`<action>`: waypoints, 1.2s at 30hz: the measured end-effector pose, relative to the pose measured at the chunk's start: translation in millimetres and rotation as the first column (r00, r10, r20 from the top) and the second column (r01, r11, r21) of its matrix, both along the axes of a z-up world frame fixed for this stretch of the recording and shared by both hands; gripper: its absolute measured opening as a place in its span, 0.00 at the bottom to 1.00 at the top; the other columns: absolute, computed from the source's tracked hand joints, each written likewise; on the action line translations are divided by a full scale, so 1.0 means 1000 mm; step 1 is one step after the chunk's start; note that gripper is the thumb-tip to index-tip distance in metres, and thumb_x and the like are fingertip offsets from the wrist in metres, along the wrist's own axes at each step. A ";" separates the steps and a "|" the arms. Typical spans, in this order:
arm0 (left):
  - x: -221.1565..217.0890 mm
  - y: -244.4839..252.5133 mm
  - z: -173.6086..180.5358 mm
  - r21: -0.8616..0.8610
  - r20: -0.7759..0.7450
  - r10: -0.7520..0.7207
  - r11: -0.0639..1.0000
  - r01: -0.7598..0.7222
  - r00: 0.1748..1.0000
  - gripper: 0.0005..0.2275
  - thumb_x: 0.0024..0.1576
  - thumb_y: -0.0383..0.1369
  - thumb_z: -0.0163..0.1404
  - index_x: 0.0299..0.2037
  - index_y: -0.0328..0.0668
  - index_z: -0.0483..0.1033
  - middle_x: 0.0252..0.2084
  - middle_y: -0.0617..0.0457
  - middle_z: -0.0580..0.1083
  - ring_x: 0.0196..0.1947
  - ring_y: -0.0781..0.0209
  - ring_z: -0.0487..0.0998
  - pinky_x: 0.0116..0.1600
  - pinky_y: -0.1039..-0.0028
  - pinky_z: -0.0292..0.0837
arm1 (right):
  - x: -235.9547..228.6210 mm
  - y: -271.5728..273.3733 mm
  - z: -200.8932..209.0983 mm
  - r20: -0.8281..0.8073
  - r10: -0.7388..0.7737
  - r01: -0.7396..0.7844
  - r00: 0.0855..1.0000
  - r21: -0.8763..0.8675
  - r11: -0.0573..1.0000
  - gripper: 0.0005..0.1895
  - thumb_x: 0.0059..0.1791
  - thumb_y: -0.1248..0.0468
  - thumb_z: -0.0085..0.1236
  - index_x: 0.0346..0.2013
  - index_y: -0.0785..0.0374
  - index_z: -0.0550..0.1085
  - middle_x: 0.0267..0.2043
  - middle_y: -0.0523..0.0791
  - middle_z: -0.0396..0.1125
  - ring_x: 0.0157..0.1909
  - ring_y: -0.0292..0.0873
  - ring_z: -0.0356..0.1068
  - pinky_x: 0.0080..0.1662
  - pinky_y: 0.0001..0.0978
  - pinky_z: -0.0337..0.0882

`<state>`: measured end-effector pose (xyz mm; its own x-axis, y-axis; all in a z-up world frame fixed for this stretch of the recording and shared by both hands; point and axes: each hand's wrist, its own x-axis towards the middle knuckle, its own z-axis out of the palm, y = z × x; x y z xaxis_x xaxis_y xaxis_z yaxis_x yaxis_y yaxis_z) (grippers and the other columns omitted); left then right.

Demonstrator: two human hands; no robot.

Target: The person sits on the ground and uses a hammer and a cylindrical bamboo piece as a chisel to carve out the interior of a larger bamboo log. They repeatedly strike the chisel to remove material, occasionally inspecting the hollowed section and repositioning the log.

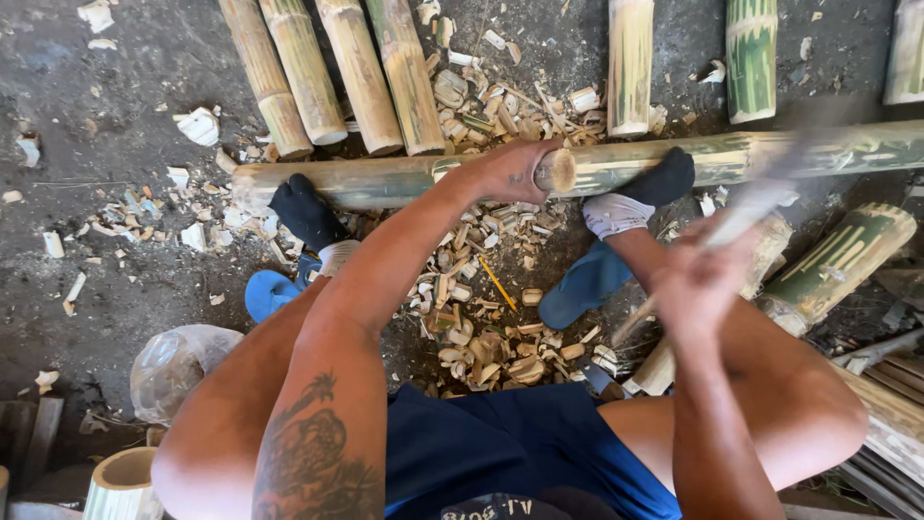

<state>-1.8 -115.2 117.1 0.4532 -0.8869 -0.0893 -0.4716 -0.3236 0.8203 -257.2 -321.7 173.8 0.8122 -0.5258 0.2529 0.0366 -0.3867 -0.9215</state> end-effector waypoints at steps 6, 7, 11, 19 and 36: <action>-0.004 -0.009 -0.009 0.118 -0.060 -0.032 0.992 0.039 0.998 0.33 0.41 0.35 0.68 0.59 0.42 0.69 0.50 0.44 0.77 0.50 0.49 0.79 0.59 0.63 0.75 | 0.039 0.067 -0.072 -0.288 0.065 -0.123 0.955 -0.191 0.974 0.17 0.50 0.71 0.50 0.52 0.70 0.61 0.36 0.53 0.66 0.34 0.49 0.69 0.33 0.40 0.70; -0.006 -0.010 -0.010 0.152 -0.055 -0.041 0.987 0.049 0.998 0.32 0.43 0.37 0.69 0.58 0.43 0.69 0.51 0.45 0.77 0.50 0.49 0.78 0.58 0.62 0.74 | 0.041 0.075 -0.085 -0.378 0.068 -0.181 0.923 -0.274 0.944 0.16 0.50 0.71 0.51 0.51 0.71 0.61 0.34 0.55 0.67 0.32 0.52 0.70 0.32 0.43 0.71; -0.008 -0.013 -0.012 0.078 -0.083 -0.059 0.995 0.066 0.995 0.34 0.46 0.34 0.67 0.65 0.42 0.67 0.53 0.44 0.77 0.51 0.51 0.80 0.61 0.64 0.75 | 0.024 0.039 -0.066 -0.493 0.013 -0.177 0.870 -0.288 0.941 0.16 0.50 0.71 0.51 0.51 0.72 0.61 0.30 0.55 0.67 0.25 0.53 0.72 0.28 0.45 0.74; 0.002 -0.019 -0.021 0.101 -0.090 -0.039 0.994 0.048 0.995 0.40 0.38 0.29 0.68 0.66 0.41 0.64 0.52 0.44 0.77 0.50 0.51 0.80 0.59 0.65 0.76 | 0.025 0.012 -0.020 0.140 -0.055 0.031 0.989 0.170 0.985 0.10 0.56 0.71 0.47 0.52 0.64 0.62 0.36 0.46 0.64 0.30 0.39 0.66 0.30 0.30 0.70; -0.007 0.003 -0.042 0.048 0.181 0.075 0.995 -0.085 0.981 0.28 0.43 0.41 0.65 0.52 0.39 0.73 0.47 0.38 0.78 0.47 0.42 0.81 0.54 0.57 0.77 | 0.050 0.073 -0.091 -0.514 0.022 -0.131 0.858 -0.177 0.975 0.14 0.48 0.69 0.50 0.47 0.68 0.62 0.29 0.58 0.70 0.31 0.63 0.74 0.33 0.53 0.73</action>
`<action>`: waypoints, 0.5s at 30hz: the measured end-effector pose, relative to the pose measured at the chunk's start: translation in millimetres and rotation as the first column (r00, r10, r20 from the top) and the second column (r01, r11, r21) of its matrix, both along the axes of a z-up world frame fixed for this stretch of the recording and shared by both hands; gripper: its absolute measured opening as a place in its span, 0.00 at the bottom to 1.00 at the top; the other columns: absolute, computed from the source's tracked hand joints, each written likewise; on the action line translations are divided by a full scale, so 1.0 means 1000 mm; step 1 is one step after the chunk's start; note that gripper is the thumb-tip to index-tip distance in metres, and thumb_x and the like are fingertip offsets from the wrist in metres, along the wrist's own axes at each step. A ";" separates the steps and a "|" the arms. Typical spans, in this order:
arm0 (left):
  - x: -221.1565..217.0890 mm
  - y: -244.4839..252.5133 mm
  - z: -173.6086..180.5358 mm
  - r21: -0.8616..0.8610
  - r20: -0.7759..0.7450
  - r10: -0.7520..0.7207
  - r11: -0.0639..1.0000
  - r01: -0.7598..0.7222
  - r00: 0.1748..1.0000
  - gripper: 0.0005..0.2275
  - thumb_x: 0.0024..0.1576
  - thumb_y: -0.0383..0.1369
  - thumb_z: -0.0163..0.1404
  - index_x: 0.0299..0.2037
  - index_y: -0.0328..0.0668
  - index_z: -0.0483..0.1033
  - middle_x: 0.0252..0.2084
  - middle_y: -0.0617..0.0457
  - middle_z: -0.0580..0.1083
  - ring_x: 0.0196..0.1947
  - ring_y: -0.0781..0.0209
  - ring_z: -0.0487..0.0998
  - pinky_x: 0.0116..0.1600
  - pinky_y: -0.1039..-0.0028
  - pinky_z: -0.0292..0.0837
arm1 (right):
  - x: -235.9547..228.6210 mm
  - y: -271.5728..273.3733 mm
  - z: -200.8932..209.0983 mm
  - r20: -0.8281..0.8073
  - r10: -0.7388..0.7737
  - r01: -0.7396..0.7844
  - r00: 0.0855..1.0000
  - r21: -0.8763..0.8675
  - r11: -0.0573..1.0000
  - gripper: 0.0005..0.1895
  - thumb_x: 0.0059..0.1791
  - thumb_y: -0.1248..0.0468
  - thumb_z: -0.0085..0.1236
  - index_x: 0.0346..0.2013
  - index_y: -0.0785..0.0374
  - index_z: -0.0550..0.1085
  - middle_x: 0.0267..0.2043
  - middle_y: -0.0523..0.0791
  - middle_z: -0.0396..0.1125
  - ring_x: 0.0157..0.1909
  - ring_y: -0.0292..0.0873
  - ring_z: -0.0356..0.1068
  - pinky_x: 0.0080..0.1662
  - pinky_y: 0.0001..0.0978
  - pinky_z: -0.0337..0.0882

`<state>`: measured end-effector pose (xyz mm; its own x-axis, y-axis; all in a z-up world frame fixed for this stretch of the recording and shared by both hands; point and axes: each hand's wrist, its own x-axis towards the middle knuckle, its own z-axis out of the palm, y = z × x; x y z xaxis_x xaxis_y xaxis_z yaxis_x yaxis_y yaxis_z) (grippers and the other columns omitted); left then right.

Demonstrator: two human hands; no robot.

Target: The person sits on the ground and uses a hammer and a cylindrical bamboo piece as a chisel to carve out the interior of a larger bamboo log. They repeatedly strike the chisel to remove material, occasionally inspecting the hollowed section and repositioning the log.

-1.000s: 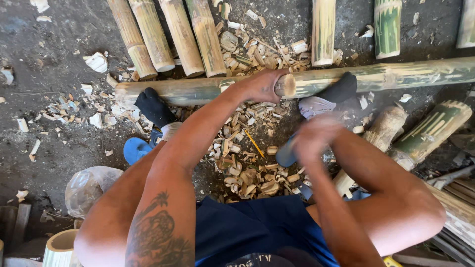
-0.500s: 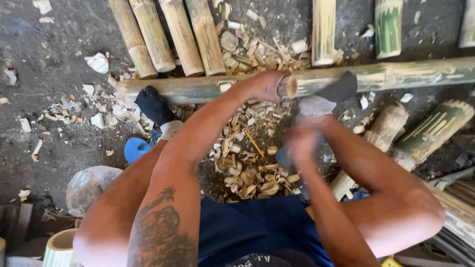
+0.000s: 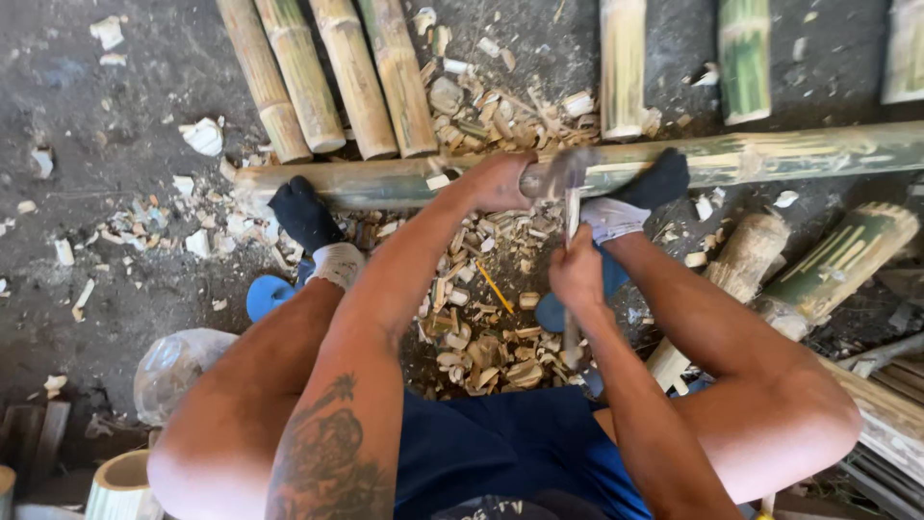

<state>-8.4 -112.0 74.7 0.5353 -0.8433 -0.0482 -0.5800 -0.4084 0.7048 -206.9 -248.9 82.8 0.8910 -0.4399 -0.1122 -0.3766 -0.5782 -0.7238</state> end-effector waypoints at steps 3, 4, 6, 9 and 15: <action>-0.018 0.002 -0.004 0.043 -0.018 0.092 0.995 -0.091 0.996 0.28 0.41 0.40 0.65 0.52 0.39 0.73 0.46 0.37 0.79 0.45 0.41 0.81 0.53 0.54 0.78 | -0.014 -0.012 -0.002 0.082 0.046 -0.041 0.996 -0.063 0.997 0.11 0.51 0.69 0.50 0.47 0.68 0.64 0.31 0.60 0.71 0.34 0.66 0.73 0.35 0.54 0.72; -0.017 -0.005 -0.002 0.064 -0.036 0.120 0.991 -0.117 0.992 0.28 0.40 0.39 0.64 0.52 0.39 0.73 0.45 0.37 0.79 0.44 0.40 0.81 0.52 0.53 0.78 | -0.017 -0.020 0.006 0.111 0.032 -0.028 0.993 -0.042 0.999 0.10 0.52 0.69 0.50 0.47 0.68 0.64 0.31 0.60 0.71 0.33 0.65 0.74 0.35 0.53 0.73; -0.018 -0.008 -0.002 -0.103 0.054 0.127 0.987 -0.121 0.990 0.31 0.39 0.39 0.69 0.52 0.33 0.72 0.44 0.35 0.78 0.43 0.39 0.80 0.50 0.48 0.76 | -0.024 -0.029 0.027 0.060 0.035 -0.036 0.998 0.018 0.999 0.10 0.52 0.70 0.48 0.48 0.66 0.64 0.31 0.58 0.71 0.30 0.59 0.74 0.32 0.48 0.74; 0.000 -0.013 0.002 -0.109 -0.788 0.397 0.662 -0.741 0.470 0.16 0.52 0.30 0.59 0.48 0.27 0.76 0.35 0.44 0.77 0.31 0.55 0.77 0.34 0.63 0.77 | -0.017 -0.032 0.059 -0.019 0.055 -0.053 0.998 0.102 0.993 0.08 0.54 0.70 0.44 0.48 0.64 0.63 0.32 0.53 0.71 0.28 0.49 0.74 0.29 0.41 0.74; 0.045 0.030 0.031 -0.483 -0.661 0.312 0.520 -0.704 0.683 0.18 0.54 0.29 0.55 0.53 0.31 0.69 0.34 0.46 0.76 0.29 0.61 0.79 0.33 0.68 0.79 | 0.014 -0.046 0.078 0.364 0.096 -0.122 0.926 0.050 0.991 0.06 0.55 0.73 0.48 0.47 0.65 0.65 0.37 0.52 0.67 0.35 0.45 0.68 0.36 0.41 0.70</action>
